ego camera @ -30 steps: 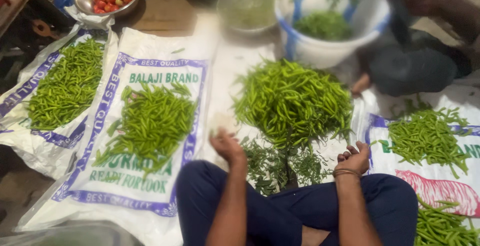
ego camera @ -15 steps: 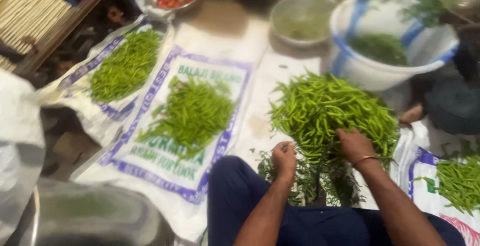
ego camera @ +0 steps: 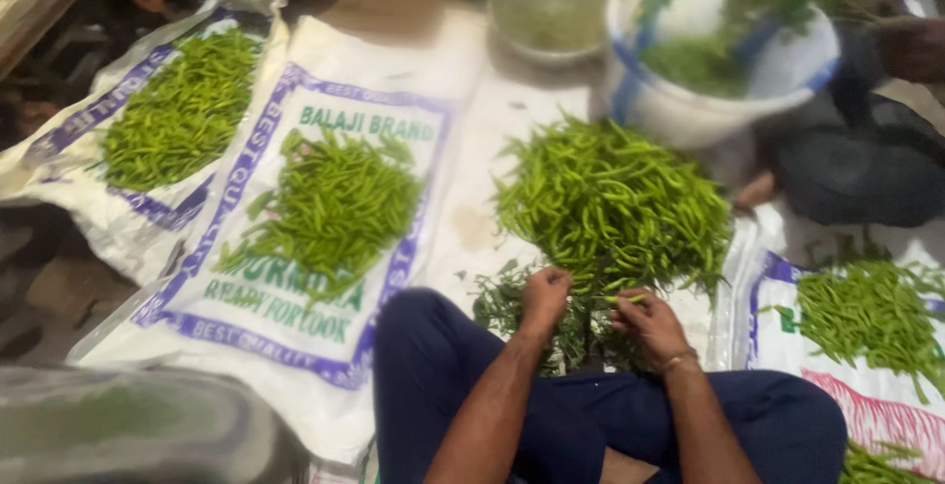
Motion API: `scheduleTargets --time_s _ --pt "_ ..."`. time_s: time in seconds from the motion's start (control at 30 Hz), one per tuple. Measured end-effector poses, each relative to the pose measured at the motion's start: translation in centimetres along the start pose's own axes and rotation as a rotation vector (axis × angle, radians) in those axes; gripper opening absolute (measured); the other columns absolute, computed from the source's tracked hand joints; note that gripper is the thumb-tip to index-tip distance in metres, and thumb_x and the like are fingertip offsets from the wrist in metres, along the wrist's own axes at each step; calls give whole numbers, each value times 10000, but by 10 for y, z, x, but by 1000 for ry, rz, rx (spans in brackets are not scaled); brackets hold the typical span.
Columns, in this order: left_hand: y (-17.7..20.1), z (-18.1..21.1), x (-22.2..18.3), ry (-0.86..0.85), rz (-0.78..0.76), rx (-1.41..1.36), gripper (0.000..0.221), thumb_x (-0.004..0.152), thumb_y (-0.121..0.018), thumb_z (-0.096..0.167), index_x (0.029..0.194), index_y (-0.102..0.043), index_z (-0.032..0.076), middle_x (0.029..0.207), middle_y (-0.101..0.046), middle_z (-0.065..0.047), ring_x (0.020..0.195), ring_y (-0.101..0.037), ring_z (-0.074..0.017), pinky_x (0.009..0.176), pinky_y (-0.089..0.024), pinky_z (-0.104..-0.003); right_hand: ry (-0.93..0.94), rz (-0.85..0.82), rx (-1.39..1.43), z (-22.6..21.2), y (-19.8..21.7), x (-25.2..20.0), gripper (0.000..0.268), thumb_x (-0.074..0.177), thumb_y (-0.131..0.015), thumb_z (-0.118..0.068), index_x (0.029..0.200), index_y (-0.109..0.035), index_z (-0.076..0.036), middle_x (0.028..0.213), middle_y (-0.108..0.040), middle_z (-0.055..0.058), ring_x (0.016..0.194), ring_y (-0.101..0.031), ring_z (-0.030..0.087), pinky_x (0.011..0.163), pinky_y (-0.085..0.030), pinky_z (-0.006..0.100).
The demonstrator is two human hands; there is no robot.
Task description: The person sits on the floor and manually trims the stems off a large pile of green chilies. They pick up individual chilies, remove the stems with their hands, and place the trimmed chilies into a white bucket. Another person is visible in the background performing a similar task.
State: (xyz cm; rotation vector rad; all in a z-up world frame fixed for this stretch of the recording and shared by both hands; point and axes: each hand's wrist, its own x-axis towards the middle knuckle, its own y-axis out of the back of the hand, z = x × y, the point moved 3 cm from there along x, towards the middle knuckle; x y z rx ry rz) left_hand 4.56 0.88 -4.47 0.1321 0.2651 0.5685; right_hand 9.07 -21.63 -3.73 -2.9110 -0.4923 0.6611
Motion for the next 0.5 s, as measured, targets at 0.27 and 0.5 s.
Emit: scheduleTargets --time_s 0.27,0.5 --pt "-5 3 -9 -14 -216 149 279 895 -693 279 1093 -772 99 1053 -777 -130 948 -743 -248 862 -566 -366 0 57 -27 10 4 15 248 906 -733 -106 1138 -681 -36 813 -698 73 681 -646 136 581 -530 258" --pt "-14 9 -12 -167 -281 273 252 906 -668 236 1074 -786 90 1023 -772 -164 943 -750 -310 859 -570 -391 -23 101 -147 14 -2 15 251 907 -746 -69 1137 -679 7 797 -693 80 647 -631 131 537 -496 261"
